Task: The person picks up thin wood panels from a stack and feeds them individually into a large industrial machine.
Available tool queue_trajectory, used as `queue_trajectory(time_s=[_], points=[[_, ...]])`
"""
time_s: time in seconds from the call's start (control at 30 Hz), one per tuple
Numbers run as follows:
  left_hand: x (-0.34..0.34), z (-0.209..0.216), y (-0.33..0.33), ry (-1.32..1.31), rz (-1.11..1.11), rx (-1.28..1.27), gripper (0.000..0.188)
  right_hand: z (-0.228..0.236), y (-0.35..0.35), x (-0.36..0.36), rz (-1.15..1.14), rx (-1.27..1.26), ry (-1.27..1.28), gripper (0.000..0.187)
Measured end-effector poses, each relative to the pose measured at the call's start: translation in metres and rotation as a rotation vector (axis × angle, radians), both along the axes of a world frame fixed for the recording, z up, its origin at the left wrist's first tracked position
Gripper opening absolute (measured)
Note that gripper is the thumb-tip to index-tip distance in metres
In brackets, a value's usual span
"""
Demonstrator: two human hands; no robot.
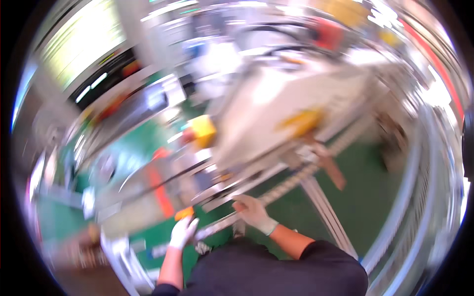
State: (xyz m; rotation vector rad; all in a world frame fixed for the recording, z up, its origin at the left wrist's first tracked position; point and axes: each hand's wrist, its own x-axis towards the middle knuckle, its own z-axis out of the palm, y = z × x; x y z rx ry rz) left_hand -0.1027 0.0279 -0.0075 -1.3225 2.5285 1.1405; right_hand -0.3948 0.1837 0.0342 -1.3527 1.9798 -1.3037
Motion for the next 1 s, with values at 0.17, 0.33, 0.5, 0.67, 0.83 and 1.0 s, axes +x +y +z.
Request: queue_trajectory(time_s=[0.17, 0.33, 0.5, 0.67, 0.83, 1.0], points=[[0.075, 0.020, 0.022, -0.033, 0.056, -0.204, 0.040, -0.028, -0.039, 0.101, 0.465, 0.087, 0.418, 0.029], [0.217, -0.002, 0.076, 0.134, 0.319, -0.657, 0.054, -0.036, -0.069, 0.204, 0.574, 0.031, 0.492, 0.025], [0.361, -0.048, 0.167, 0.248, 1.113, 0.326, 0.064, -0.031, -0.104, 0.293, 0.788, 0.016, 0.574, 0.031], [0.523, -0.133, 0.318, -0.273, 1.556, 0.671, 0.055, -0.036, -0.138, 0.402, 0.883, -0.101, 0.604, 0.030], [0.603, -0.178, 0.421, -0.004, 1.937, 0.338, 0.045, -0.055, -0.126, 0.532, 1.200, -0.065, 0.280, 0.028], [0.672, -0.147, 0.345, -0.239, 2.070, -0.543, 0.044, -0.120, -0.130, 0.650, 1.451, 0.197, 0.093, 0.035]])
